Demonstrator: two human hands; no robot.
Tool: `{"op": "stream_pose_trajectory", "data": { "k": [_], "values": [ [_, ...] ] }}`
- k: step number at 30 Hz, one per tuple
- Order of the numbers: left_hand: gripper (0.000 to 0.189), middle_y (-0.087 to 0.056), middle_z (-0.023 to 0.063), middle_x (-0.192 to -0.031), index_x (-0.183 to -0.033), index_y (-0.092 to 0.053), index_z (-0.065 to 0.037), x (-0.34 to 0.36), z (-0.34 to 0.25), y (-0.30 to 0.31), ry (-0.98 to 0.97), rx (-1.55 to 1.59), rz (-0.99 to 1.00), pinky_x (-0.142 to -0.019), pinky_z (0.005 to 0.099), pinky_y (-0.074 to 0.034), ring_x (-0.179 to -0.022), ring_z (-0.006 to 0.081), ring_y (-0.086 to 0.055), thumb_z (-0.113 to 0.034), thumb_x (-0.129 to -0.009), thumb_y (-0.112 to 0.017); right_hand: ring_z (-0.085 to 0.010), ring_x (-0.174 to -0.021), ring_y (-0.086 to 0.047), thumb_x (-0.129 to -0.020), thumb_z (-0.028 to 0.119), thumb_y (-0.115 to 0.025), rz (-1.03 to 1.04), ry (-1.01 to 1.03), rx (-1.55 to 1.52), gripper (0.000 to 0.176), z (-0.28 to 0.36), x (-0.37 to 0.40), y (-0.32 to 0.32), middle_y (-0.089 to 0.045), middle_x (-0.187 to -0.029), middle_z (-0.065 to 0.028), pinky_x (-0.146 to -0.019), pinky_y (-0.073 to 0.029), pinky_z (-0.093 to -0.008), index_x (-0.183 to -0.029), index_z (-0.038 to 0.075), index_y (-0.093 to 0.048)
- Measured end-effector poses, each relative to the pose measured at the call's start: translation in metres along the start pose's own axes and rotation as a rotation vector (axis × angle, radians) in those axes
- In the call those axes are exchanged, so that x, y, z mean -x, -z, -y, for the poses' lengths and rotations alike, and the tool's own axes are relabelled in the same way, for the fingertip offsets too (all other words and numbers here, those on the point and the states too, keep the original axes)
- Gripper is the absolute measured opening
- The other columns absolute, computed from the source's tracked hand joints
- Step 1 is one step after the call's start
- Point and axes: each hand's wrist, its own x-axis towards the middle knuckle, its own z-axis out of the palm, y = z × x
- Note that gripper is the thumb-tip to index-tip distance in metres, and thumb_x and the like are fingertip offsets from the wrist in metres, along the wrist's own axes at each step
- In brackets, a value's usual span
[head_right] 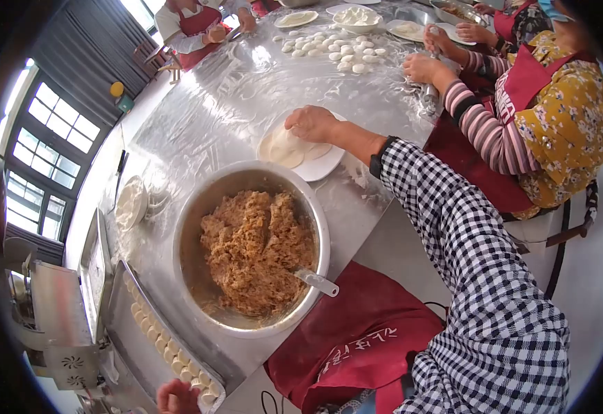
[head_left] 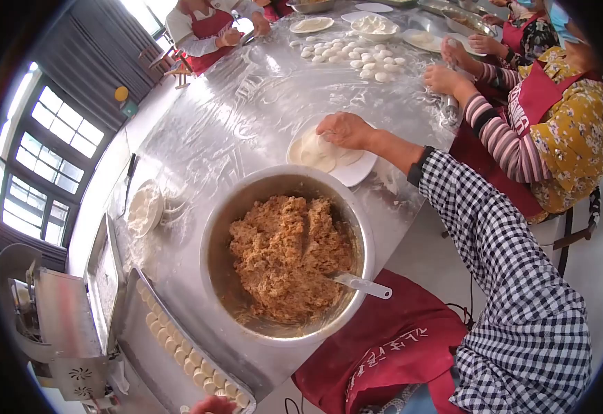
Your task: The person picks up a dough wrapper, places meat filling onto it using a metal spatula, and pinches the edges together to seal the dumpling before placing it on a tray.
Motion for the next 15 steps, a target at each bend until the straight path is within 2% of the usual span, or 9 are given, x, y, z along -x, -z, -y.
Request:
{"op": "stream_pose_trajectory", "data": {
  "k": [2, 5, 6, 7, 10, 15],
  "values": [
    [0.026, -0.06, 0.0193, -0.105, -0.108, -0.053, 0.005, 0.009, 0.011, -0.006, 0.014, 0.018, -0.003, -0.085, 0.042, -0.05, -0.097, 0.0296, -0.06, -0.01, -0.087, -0.054, -0.0296, -0.087, -0.059, -0.075, 0.021, -0.053, 0.081, -0.052, 0.203, 0.019, 0.007, -0.001, 0.002, -0.061, -0.098, -0.0119, -0.077, -0.047, -0.0393, -0.088, 0.014, -0.065],
    [0.024, -0.06, 0.0194, -0.104, -0.107, -0.053, 0.005, 0.018, 0.022, -0.016, 0.068, 0.094, -0.019, -0.084, 0.0411, -0.05, -0.096, 0.0296, -0.06, -0.008, -0.087, -0.053, -0.0303, -0.086, -0.059, -0.074, 0.02, -0.051, 0.083, -0.064, 0.253, 0.02, 0.001, -0.008, -0.002, -0.062, -0.094, -0.0127, -0.076, -0.048, -0.038, -0.088, 0.016, -0.065],
    [0.024, -0.06, 0.0191, -0.104, -0.107, -0.054, 0.005, 0.019, 0.024, -0.022, 0.083, 0.108, -0.018, -0.084, 0.0406, -0.05, -0.095, 0.0294, -0.06, -0.008, -0.087, -0.053, -0.0278, -0.085, -0.061, -0.072, 0.021, -0.055, 0.158, -0.062, 0.271, 0.02, -0.004, -0.015, 0.0, -0.064, -0.088, -0.0116, -0.073, -0.048, -0.0362, -0.087, 0.014, -0.065],
    [0.023, -0.06, 0.0189, -0.104, -0.107, -0.054, 0.005, 0.018, 0.027, -0.027, 0.095, 0.127, -0.015, -0.084, 0.0401, -0.05, -0.095, 0.0291, -0.06, -0.007, -0.087, -0.052, -0.0278, -0.085, -0.061, -0.072, 0.021, -0.055, 0.166, -0.058, 0.264, 0.02, -0.001, -0.016, 0.005, -0.064, -0.088, -0.0116, -0.073, -0.048, -0.0362, -0.087, 0.014, -0.065],
    [0.023, -0.061, 0.0181, -0.103, -0.107, -0.054, 0.004, 0.018, 0.038, -0.03, 0.133, 0.155, -0.047, -0.083, 0.0395, -0.05, -0.094, 0.0288, -0.06, -0.007, -0.087, -0.053, -0.0188, -0.071, -0.059, -0.064, 0.022, -0.067, 0.203, -0.153, 0.015, 0.021, 0.0, -0.017, 0.015, -0.063, -0.074, -0.0055, -0.065, -0.046, -0.0295, -0.077, 0.007, -0.063],
    [0.022, -0.061, 0.0176, -0.103, -0.106, -0.055, 0.004, 0.016, 0.051, -0.033, 0.136, 0.167, -0.043, -0.082, 0.0391, -0.05, -0.094, 0.0283, -0.061, -0.007, -0.086, -0.054, -0.0178, -0.07, -0.059, -0.062, 0.019, -0.069, 0.12, -0.143, 0.047, 0.021, 0.0, -0.005, 0.023, -0.062, -0.074, -0.0062, -0.063, -0.046, -0.0297, -0.074, 0.005, -0.06]
  ]
}}
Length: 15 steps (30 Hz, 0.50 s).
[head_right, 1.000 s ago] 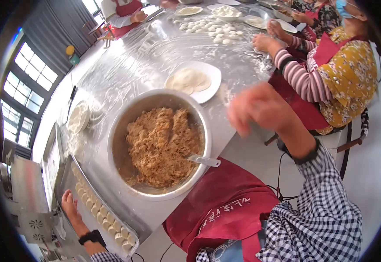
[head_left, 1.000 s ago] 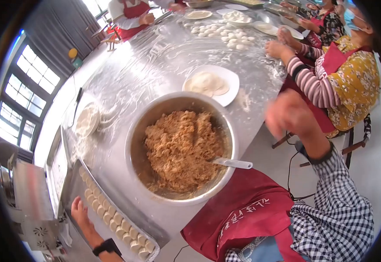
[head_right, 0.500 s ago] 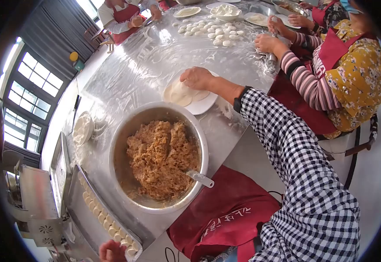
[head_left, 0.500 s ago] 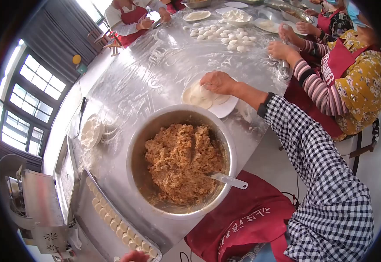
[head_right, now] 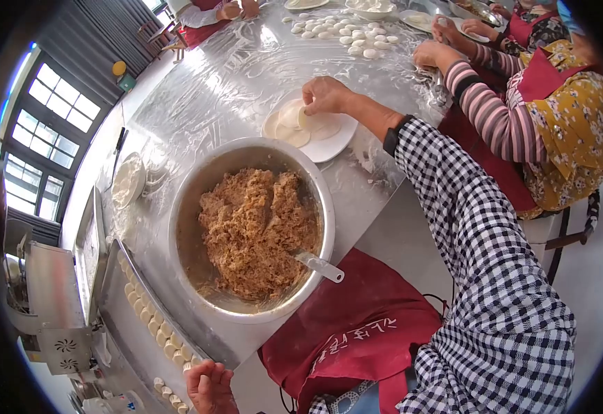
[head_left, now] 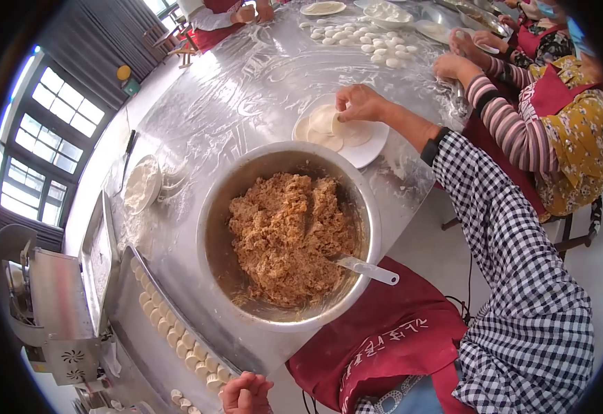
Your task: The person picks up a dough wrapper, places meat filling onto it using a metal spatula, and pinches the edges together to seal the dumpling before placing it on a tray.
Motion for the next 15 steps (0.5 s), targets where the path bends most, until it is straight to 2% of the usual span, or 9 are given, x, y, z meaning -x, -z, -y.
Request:
{"op": "stream_pose_trajectory", "data": {
  "k": [2, 4, 5, 7, 8, 10, 12, 13, 15],
  "values": [
    [0.022, -0.061, 0.0173, -0.102, -0.106, -0.055, 0.004, -0.001, 0.006, 0.002, -0.006, -0.015, 0.035, -0.082, 0.0388, -0.051, -0.093, 0.0277, -0.061, -0.007, -0.086, -0.054, -0.0169, -0.069, -0.059, -0.061, 0.019, -0.069, -0.052, 0.044, -0.013, 0.021, 0.0, 0.008, 0.005, -0.062, -0.073, -0.0061, -0.062, -0.046, -0.0294, -0.074, 0.004, -0.059],
    [0.022, -0.061, 0.0172, -0.102, -0.106, -0.055, 0.004, 0.0, 0.011, -0.004, -0.004, -0.036, 0.017, -0.082, 0.0385, -0.051, -0.093, 0.0274, -0.061, -0.007, -0.087, -0.053, -0.0132, -0.069, -0.058, -0.066, 0.017, -0.07, -0.087, -0.065, -0.225, 0.019, 0.012, 0.019, 0.022, -0.06, -0.072, -0.0035, -0.061, -0.045, -0.0271, -0.074, 0.004, -0.059],
    [0.022, -0.061, 0.0171, -0.101, -0.105, -0.055, 0.004, 0.001, 0.014, -0.01, 0.0, -0.064, -0.003, -0.081, 0.0382, -0.051, -0.092, 0.0271, -0.061, -0.007, -0.087, -0.053, -0.0132, -0.069, -0.058, -0.066, 0.017, -0.07, -0.09, -0.062, -0.22, 0.019, 0.014, 0.022, 0.025, -0.06, -0.072, -0.0035, -0.061, -0.045, -0.0271, -0.074, 0.004, -0.059],
    [0.021, -0.061, 0.0168, -0.101, -0.105, -0.055, 0.003, -0.001, 0.018, -0.023, 0.001, -0.003, 0.047, -0.081, 0.0379, -0.051, -0.092, 0.027, -0.061, -0.007, -0.087, -0.053, -0.0091, -0.069, -0.056, -0.072, 0.013, -0.069, -0.042, -0.11, -0.578, 0.017, 0.018, 0.03, 0.033, -0.058, -0.073, -0.0012, -0.059, -0.044, -0.0229, -0.082, 0.004, -0.059],
    [0.021, -0.061, 0.0165, -0.1, -0.105, -0.055, 0.003, -0.002, 0.02, -0.031, 0.006, 0.052, 0.093, -0.081, 0.0377, -0.051, -0.091, 0.0268, -0.061, -0.008, -0.087, -0.053, -0.0091, -0.069, -0.056, -0.072, 0.013, -0.069, -0.046, -0.104, -0.573, 0.017, 0.021, 0.034, 0.035, -0.058, -0.073, -0.0012, -0.059, -0.044, -0.0229, -0.082, 0.004, -0.059],
    [0.02, -0.061, 0.0162, -0.101, -0.105, -0.055, 0.002, 0.0, 0.022, -0.044, 0.046, 0.06, 0.105, -0.082, 0.0376, -0.051, -0.092, 0.0267, -0.061, -0.008, -0.087, -0.053, -0.0116, -0.073, -0.057, -0.074, 0.006, -0.065, -0.005, -0.141, -0.925, 0.021, 0.038, 0.047, 0.04, -0.057, -0.078, -0.0045, -0.062, -0.049, -0.0239, -0.094, 0.002, -0.06],
    [0.021, -0.061, 0.0154, -0.103, -0.106, -0.055, 0.0, 0.001, 0.026, -0.053, 0.102, 0.102, 0.188, -0.084, 0.039, -0.049, -0.095, 0.0268, -0.06, -0.009, -0.087, -0.053, -0.0111, -0.072, -0.058, -0.076, 0.004, -0.064, 0.026, -0.205, -0.968, 0.026, 0.054, 0.061, 0.044, -0.058, -0.081, -0.0057, -0.064, -0.051, -0.0223, -0.101, 0.001, -0.058],
    [0.019, -0.058, 0.0155, -0.102, -0.103, -0.054, 0.003, -0.006, 0.034, -0.055, 0.023, 0.107, 0.232, -0.075, 0.0365, -0.052, -0.09, 0.0239, -0.06, -0.007, -0.087, -0.05, -0.0116, -0.072, -0.059, -0.076, 0.004, -0.064, 0.051, -0.16, -1.065, 0.026, 0.057, 0.065, 0.043, -0.059, -0.083, -0.0065, -0.065, -0.051, -0.0225, -0.101, 0.001, -0.058],
    [0.017, -0.058, 0.0168, -0.099, -0.1, -0.054, 0.004, -0.006, 0.035, -0.068, 0.02, 0.145, 0.23, -0.073, 0.0362, -0.053, -0.086, 0.0247, -0.061, -0.004, -0.087, -0.049, -0.0122, -0.073, -0.06, -0.076, 0.003, -0.064, 0.084, -0.109, -1.162, 0.026, 0.071, 0.075, 0.042, -0.06, -0.085, -0.0072, -0.065, -0.052, -0.0227, -0.102, 0.002, -0.058]
  ]
}}
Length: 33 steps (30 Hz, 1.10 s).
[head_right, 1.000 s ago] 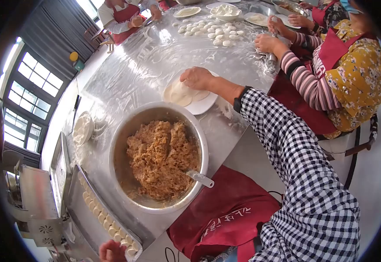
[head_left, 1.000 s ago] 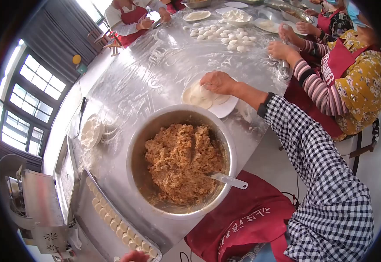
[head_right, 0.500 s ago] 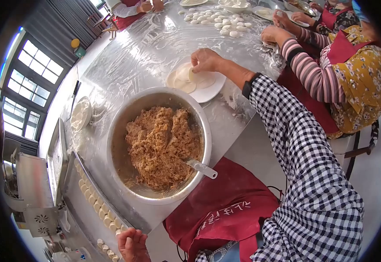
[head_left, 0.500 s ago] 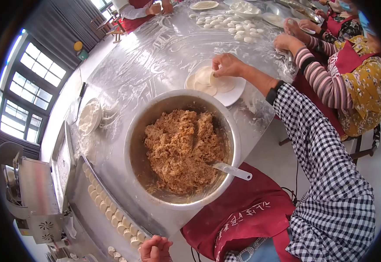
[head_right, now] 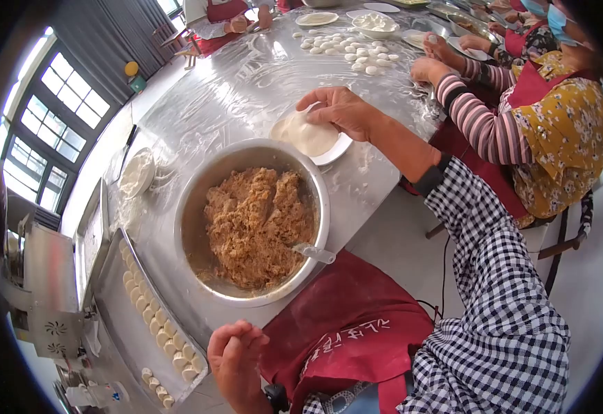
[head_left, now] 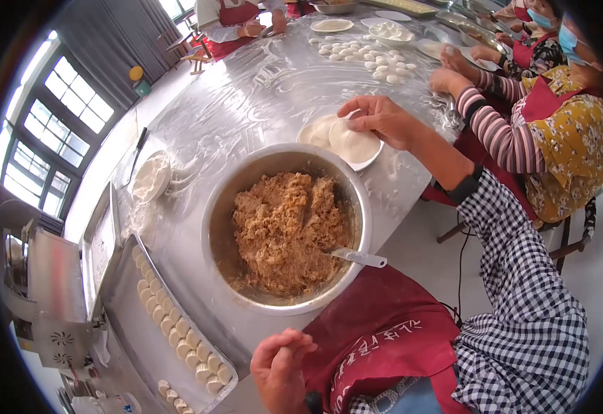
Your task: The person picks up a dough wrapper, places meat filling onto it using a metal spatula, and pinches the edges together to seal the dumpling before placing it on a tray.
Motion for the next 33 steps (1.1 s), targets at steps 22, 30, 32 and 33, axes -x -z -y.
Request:
{"op": "stream_pose_trajectory", "data": {
  "k": [22, 30, 32, 33],
  "values": [
    [0.043, -0.045, 0.019, -0.126, -0.126, -0.035, 0.005, -0.041, 0.013, -0.046, 0.168, 0.476, 0.168, -0.096, 0.0421, -0.042, -0.115, 0.0281, -0.048, -0.022, -0.094, -0.042, -0.0126, -0.078, -0.061, -0.074, 0.002, -0.065, 0.294, 0.473, 0.313, 0.019, 0.029, 0.114, -0.139, -0.064, -0.088, -0.0071, -0.069, -0.049, -0.0259, -0.093, 0.0, -0.062],
    [0.034, -0.057, 0.0123, -0.109, -0.116, -0.046, 0.003, -0.038, 0.024, -0.037, 0.101, 0.273, 0.059, -0.082, 0.0365, -0.052, -0.097, 0.0212, -0.059, -0.003, -0.085, -0.057, -0.0185, -0.069, -0.06, -0.068, -0.006, -0.062, -0.083, 0.665, 0.866, 0.024, 0.002, 0.14, -0.094, -0.062, -0.088, -0.0087, -0.062, -0.049, -0.0266, -0.09, 0.003, -0.061],
    [0.033, -0.058, 0.012, -0.108, -0.114, -0.047, 0.003, -0.037, 0.026, -0.035, 0.1, 0.258, 0.04, -0.082, 0.0359, -0.052, -0.096, 0.0209, -0.059, -0.004, -0.084, -0.058, -0.0191, -0.069, -0.059, -0.068, -0.007, -0.062, -0.059, 0.568, 0.875, 0.025, -0.004, 0.15, -0.086, -0.061, -0.088, -0.0088, -0.062, -0.048, -0.0268, -0.09, 0.003, -0.061],
    [0.032, -0.058, 0.0118, -0.106, -0.113, -0.048, 0.004, -0.037, 0.026, -0.035, 0.095, 0.241, 0.029, -0.081, 0.0352, -0.053, -0.095, 0.0207, -0.06, -0.004, -0.084, -0.059, -0.0197, -0.068, -0.059, -0.067, -0.007, -0.062, -0.042, 0.477, 0.885, 0.026, -0.006, 0.154, -0.085, -0.06, -0.088, -0.0089, -0.062, -0.048, -0.0269, -0.091, 0.003, -0.061]
  ]
}}
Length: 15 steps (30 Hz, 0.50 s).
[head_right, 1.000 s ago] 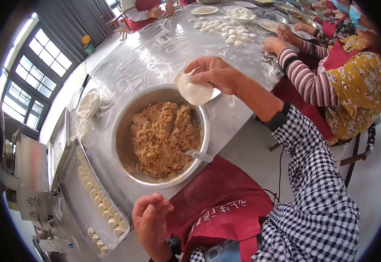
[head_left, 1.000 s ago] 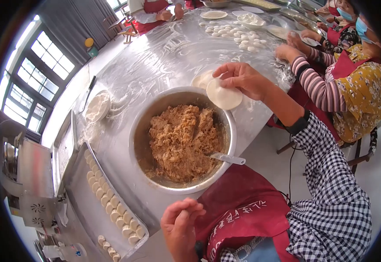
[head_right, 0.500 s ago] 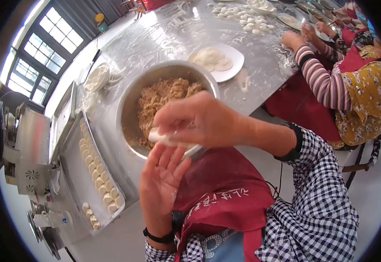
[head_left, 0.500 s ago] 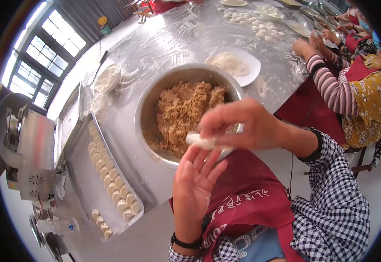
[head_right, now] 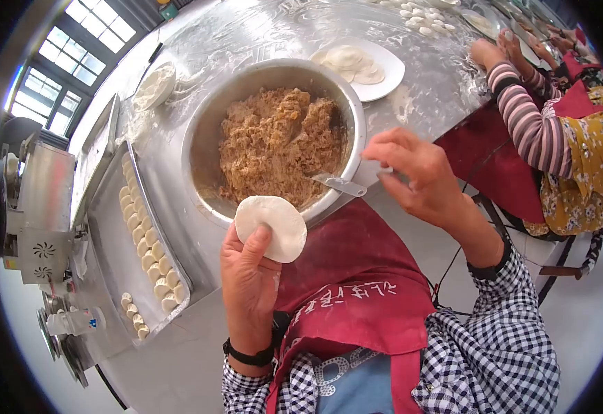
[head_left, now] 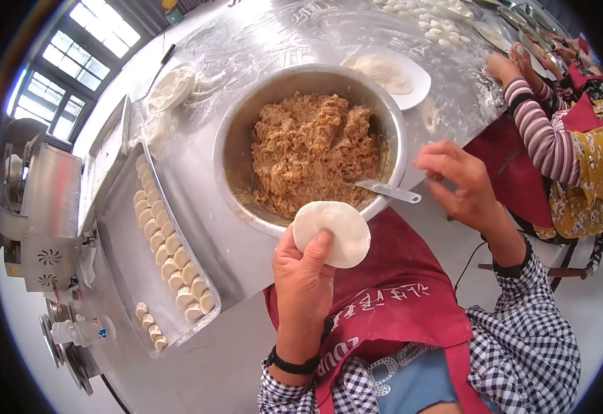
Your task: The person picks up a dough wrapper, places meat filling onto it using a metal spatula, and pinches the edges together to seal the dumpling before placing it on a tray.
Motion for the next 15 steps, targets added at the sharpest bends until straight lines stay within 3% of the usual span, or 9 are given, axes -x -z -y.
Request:
{"op": "stream_pose_trajectory", "data": {
  "k": [3, 6, 15],
  "values": [
    [0.03, -0.059, 0.0118, -0.104, -0.112, -0.049, 0.003, 0.0, 0.003, 0.002, -0.005, -0.017, 0.016, -0.08, 0.0348, -0.053, -0.094, 0.0205, -0.06, -0.004, -0.084, -0.059, -0.0205, -0.071, -0.058, -0.067, -0.006, -0.063, 0.065, 0.022, -0.178, 0.024, 0.008, 0.003, -0.009, -0.058, -0.087, -0.0087, -0.062, -0.048, -0.0277, -0.09, 0.003, -0.061],
    [0.029, -0.06, 0.0118, -0.102, -0.111, -0.05, 0.004, -0.001, 0.005, 0.004, -0.012, -0.031, 0.026, -0.079, 0.0341, -0.053, -0.092, 0.0202, -0.061, -0.004, -0.084, -0.059, -0.0207, -0.073, -0.058, -0.068, -0.004, -0.065, 0.115, 0.18, -0.215, 0.022, -0.006, -0.002, -0.021, -0.057, -0.085, -0.0079, -0.062, -0.047, -0.0282, -0.088, 0.003, -0.061],
    [0.03, -0.06, 0.0125, -0.101, -0.11, -0.05, 0.006, 0.007, 0.006, 0.016, 0.034, -0.09, 0.004, -0.078, 0.0334, -0.053, -0.09, 0.0201, -0.061, -0.004, -0.083, -0.059, -0.0283, -0.072, -0.058, -0.069, 0.002, -0.064, 0.16, 0.27, -0.191, 0.012, -0.005, -0.042, -0.04, -0.058, -0.078, -0.01, -0.062, -0.047, -0.035, -0.079, 0.004, -0.059]
  ]
}}
